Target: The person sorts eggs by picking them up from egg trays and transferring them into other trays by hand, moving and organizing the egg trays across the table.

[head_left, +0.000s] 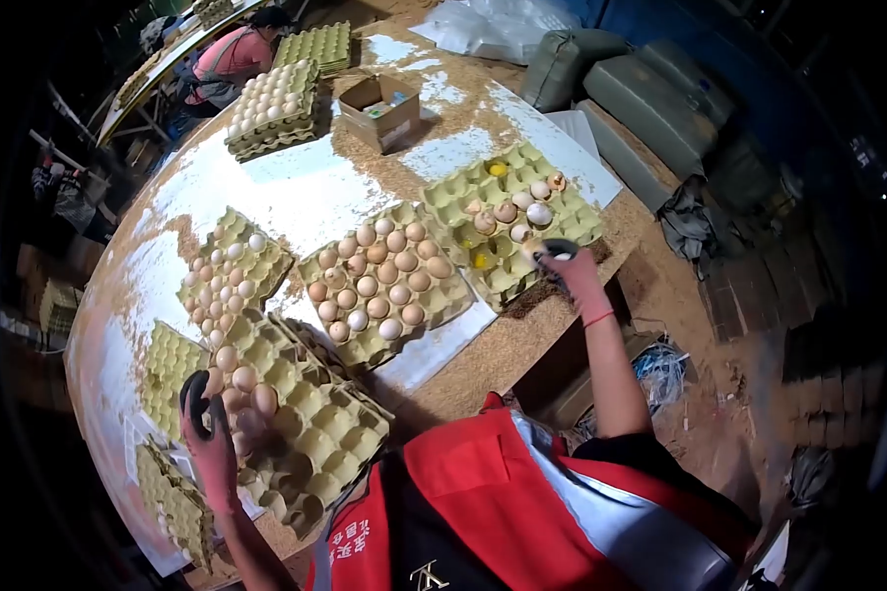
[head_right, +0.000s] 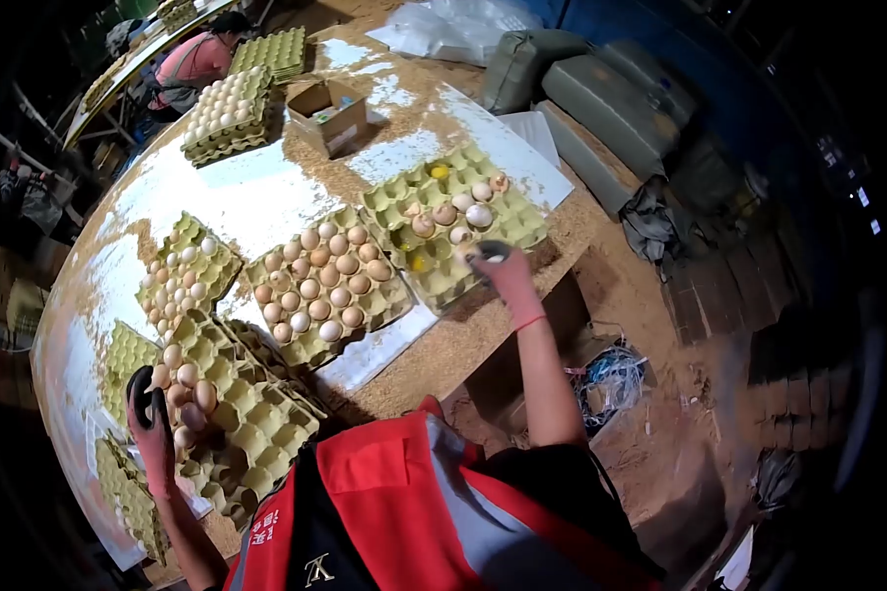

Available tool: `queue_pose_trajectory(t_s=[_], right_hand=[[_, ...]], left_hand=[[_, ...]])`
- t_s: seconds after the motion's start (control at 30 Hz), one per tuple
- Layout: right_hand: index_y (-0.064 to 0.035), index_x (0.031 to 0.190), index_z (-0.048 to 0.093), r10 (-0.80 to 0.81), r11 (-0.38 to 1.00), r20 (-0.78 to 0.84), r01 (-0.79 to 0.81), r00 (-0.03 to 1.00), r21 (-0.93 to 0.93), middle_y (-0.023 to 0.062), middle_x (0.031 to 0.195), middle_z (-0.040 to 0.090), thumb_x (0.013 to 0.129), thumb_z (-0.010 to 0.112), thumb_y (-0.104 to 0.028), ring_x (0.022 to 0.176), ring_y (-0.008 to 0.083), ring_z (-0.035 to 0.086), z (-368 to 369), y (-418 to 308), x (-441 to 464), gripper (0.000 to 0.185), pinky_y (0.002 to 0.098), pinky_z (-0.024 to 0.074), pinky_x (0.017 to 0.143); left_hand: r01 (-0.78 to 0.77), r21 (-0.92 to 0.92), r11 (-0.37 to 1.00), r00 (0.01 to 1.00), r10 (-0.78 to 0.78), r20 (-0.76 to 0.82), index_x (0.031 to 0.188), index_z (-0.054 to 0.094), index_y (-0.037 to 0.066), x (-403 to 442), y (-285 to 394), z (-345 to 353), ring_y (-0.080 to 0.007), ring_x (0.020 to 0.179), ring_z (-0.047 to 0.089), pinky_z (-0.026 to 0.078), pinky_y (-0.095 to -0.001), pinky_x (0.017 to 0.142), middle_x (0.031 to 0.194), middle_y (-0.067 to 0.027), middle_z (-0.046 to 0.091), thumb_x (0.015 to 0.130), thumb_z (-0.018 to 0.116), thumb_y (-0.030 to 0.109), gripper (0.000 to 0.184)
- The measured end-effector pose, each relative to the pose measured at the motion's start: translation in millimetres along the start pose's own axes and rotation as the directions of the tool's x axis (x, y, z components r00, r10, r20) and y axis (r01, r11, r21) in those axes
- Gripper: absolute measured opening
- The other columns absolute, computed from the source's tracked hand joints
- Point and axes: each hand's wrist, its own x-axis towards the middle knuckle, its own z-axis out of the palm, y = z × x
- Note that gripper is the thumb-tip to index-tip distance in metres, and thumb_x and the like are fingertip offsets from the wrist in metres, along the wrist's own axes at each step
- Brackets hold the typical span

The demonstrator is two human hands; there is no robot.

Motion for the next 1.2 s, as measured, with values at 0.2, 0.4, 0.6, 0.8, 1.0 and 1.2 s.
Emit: queue_pose_trajectory(t_s=[0.2,0.4,0.6,0.8,1.0,1.2], right_hand=[[-0.0002,0.108,0.068,0.022,0.999,0.040,-0.023,0.999,0.035,0.0053,0.089,0.070,0.083,0.073,-0.012,0.072,0.0120,0.064,-42,-13,49,0.028,0.0237,0.0512,0.060],[0.0011,0.130,0.054,0.008,0.867,0.443,-0.226,0.897,0.444,0.0086,0.107,0.065,0.096,0.059,-0.033,0.080,0.0118,0.066,-13,-30,37,0.049,0.0233,0.0538,0.060],[0.0005,0.119,0.061,-0.082,0.881,0.768,-0.314,0.635,0.354,0.0114,0.104,0.068,0.088,0.068,-0.022,0.085,0.0154,0.068,77,-78,-29,0.039,0.0236,0.0567,0.067],[-0.0038,0.114,0.064,-0.066,0.992,0.161,0.082,0.985,-0.096,0.0085,0.106,0.069,0.092,0.061,-0.010,0.085,0.0163,0.066,23,-49,13,0.024,0.0272,0.0569,0.074],[-0.0071,0.138,0.044,-0.410,0.667,-0.028,0.279,0.912,-0.691,0.0227,0.135,0.048,0.085,0.071,-0.024,0.118,0.0344,0.055,-1,-21,48,0.061,0.0410,0.0485,0.097],[-0.0095,0.139,0.048,-0.271,0.897,0.814,0.442,0.513,0.020,0.0147,0.143,0.045,0.082,0.071,-0.010,0.134,0.0291,0.043,92,-57,-53,0.062,0.0386,0.0340,0.113]], left_hand=[[-0.001,0.031,1.000,0.997,-0.001,0.073,0.125,0.057,0.002,-12,48,32,-0.0260,0.120,0.052,0.041,-0.0349,0.102,0.128,-0.0127,0.055,0.093,0.055,0.002,0.032],[0.044,-0.313,0.949,0.988,0.005,0.154,0.130,0.057,0.004,2,90,107,-0.0197,0.111,0.060,0.047,-0.0311,0.097,0.128,-0.0104,0.060,0.088,0.058,-0.004,0.042],[0.391,-0.681,0.619,0.825,0.091,0.557,0.142,0.041,0.005,18,150,233,-0.0169,0.116,0.054,0.052,-0.0296,0.089,0.132,-0.0080,0.051,0.088,0.070,0.008,0.061],[0.696,-0.638,0.328,0.705,-0.148,0.693,0.119,0.055,0.006,30,98,231,-0.0129,0.087,0.059,0.048,-0.0225,0.070,0.104,-0.0060,0.060,0.095,0.059,0.016,0.027],[0.738,-0.672,0.063,0.669,-0.201,0.716,0.106,0.061,0.003,24,39,230,-0.0108,0.076,0.058,0.048,-0.0204,0.067,0.084,-0.0012,0.058,0.096,0.061,0.021,0.021],[0.868,-0.424,0.257,0.475,-0.186,0.860,0.117,0.062,0.004,-2,68,259,-0.0108,0.086,0.060,0.050,-0.0222,0.080,0.103,-0.0036,0.062,0.099,0.056,0.027,0.030]])
